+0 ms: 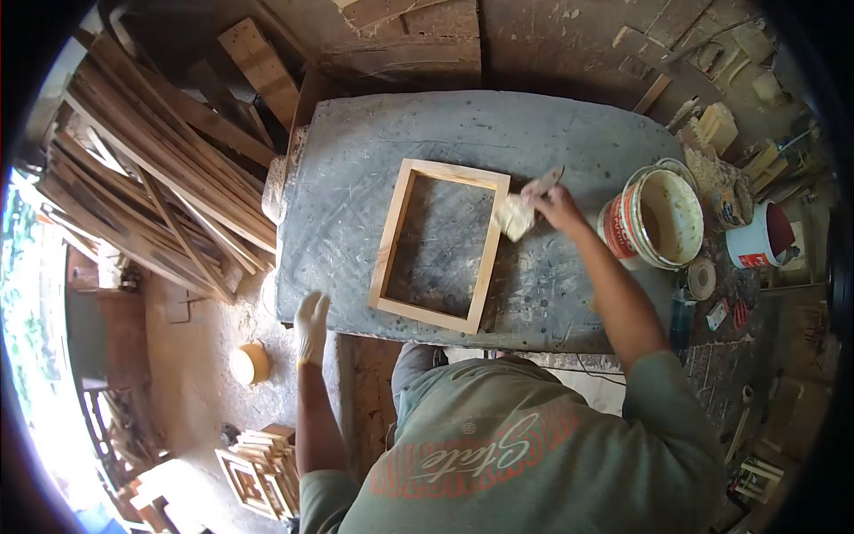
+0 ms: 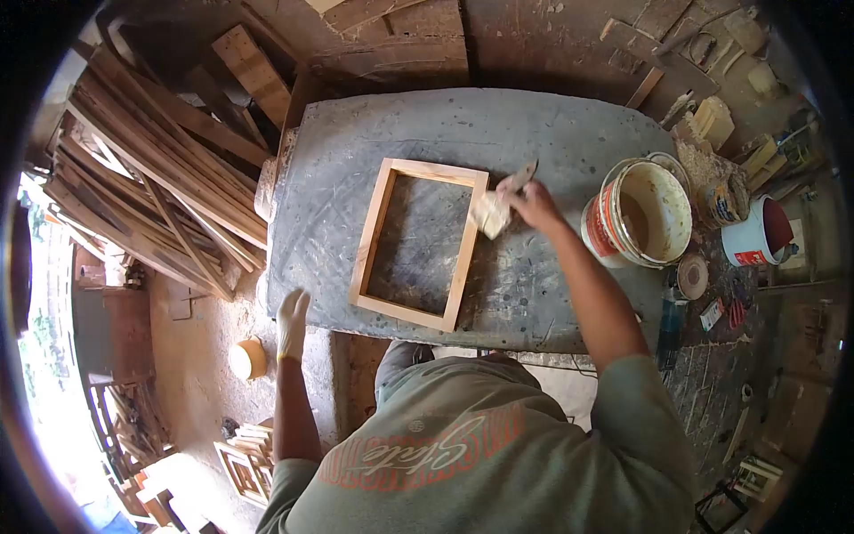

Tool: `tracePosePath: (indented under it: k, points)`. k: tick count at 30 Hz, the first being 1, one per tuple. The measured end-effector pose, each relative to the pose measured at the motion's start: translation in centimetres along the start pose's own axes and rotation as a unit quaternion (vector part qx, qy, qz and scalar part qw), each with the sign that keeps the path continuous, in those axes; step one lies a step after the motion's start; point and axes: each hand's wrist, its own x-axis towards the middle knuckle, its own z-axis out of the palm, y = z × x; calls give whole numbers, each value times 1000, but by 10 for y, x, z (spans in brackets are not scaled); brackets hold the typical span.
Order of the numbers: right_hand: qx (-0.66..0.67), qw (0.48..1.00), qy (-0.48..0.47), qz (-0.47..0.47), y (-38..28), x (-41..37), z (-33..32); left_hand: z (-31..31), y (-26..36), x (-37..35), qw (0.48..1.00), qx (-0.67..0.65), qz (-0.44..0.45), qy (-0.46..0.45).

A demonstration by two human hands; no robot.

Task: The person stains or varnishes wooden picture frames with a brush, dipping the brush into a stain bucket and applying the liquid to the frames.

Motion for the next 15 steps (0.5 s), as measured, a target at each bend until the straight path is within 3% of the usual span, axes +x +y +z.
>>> tracePosePath:
  k: [3,5,7,8,9,10,11,12,14,15]
  points:
    - [-30,999,39,14,14,49,-19,-28,-43,-69,998,15,-35,49]
    - [-72,994,84,14,13,66,-25,-32,-74,-119,983,-26,-151,101]
    - [-139,980,140,6,-9,75,-29,-36,-146,-167,974,9,-202,101]
    - [-139,978,156,21,-32,70,-28,-32,-154,-192,964,-2,-249,95]
    - [-189,964,174,-65,-43,62,-23,-28,-162,-219,951,-13,-295,88]
    - [-238,940,191,-151,-51,51,-18,-29,-192,-244,914,-180,-362,44]
    - [-285,906,207,-236,-61,38,-12,-31,-223,-269,839,-319,-440,14]
    - [-296,897,176,-276,-78,15,-5,-26,-223,-293,803,-354,-479,-8]
    - [-330,882,109,-317,-84,-30,11,-7,-181,-321,868,-140,-473,-53]
    - [-353,877,72,-318,-71,-39,20,1,-164,-332,871,-96,-479,-57]
